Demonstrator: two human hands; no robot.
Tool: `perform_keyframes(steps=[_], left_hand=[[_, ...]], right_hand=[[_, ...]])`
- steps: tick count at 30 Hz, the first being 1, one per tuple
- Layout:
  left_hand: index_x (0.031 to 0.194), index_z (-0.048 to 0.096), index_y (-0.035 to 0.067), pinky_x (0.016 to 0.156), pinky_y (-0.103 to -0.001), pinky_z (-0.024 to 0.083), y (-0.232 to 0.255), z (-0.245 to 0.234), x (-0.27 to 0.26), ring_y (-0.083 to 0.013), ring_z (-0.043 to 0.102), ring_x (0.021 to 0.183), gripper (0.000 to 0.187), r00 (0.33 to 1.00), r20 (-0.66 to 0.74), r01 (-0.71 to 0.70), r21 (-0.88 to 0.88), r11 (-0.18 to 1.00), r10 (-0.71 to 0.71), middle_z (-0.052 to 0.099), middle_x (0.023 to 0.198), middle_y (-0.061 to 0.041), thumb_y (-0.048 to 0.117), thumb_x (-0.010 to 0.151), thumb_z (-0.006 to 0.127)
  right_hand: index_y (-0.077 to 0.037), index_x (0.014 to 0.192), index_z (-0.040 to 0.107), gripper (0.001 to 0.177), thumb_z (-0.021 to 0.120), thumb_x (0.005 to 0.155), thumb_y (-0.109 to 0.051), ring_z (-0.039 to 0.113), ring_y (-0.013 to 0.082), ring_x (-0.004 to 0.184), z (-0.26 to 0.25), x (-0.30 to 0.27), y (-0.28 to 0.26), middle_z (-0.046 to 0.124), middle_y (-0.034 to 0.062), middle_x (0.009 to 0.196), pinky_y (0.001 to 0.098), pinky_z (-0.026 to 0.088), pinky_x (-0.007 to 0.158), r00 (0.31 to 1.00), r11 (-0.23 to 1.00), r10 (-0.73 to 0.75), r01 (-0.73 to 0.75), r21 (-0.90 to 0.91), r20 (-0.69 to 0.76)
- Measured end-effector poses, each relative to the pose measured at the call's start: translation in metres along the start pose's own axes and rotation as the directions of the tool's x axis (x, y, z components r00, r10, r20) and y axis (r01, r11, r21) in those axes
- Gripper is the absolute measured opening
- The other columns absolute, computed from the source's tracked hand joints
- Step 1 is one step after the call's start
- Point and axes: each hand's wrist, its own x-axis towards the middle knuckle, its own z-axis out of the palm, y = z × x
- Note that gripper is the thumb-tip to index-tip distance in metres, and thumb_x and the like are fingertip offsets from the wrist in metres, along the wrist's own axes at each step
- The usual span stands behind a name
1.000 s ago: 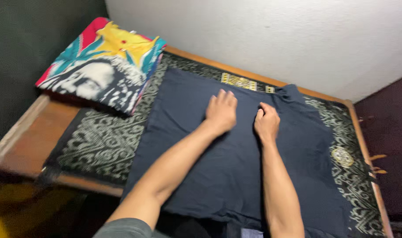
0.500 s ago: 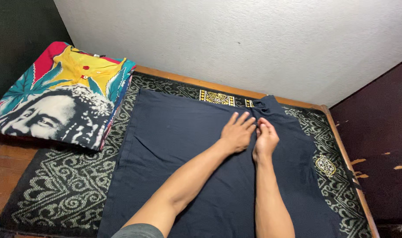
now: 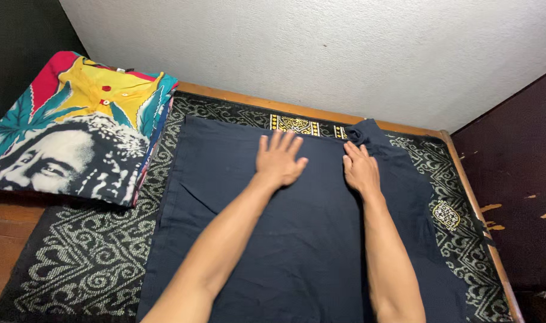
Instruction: The person folds a black t-shirt on a table by flattening the fabric, folding in the sleeves, and then folding the shirt into a rectangular shape.
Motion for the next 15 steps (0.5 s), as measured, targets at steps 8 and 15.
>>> perform_keyframes(steps=[8,15], left_hand=[[0.157,0.031,0.008,0.121,-0.059,0.008,-0.012,-0.02,-0.009,-0.0349,0.01,0.155,0.069,0.979,-0.194,0.091,0.166,0.982,-0.058,0.019,0.168,-0.012,0.039,0.096,0.043],[0.154,0.039,0.004,0.121,-0.05,0.02,0.125,0.055,0.051,-0.0303,0.025,0.154,0.069,0.913,-0.2,-0.37,-0.034,0.929,0.356,0.033,0.165,-0.011,0.027,0.09,0.052]], right_hand=[[-0.027,0.151,0.049,0.051,0.042,0.102,-0.037,0.032,0.0237,0.151,-0.004,0.01,0.023,0.039,-0.0087,0.162,0.055,0.025,0.116,0.978,0.985,0.171,-0.172,-0.008,0.116],[-0.032,0.143,0.061,0.05,0.037,0.1,-0.031,0.045,0.0201,0.141,0.025,0.035,0.075,0.051,-0.0138,0.155,0.0386,0.027,0.12,0.954,0.935,0.273,-0.294,0.197,0.127]])
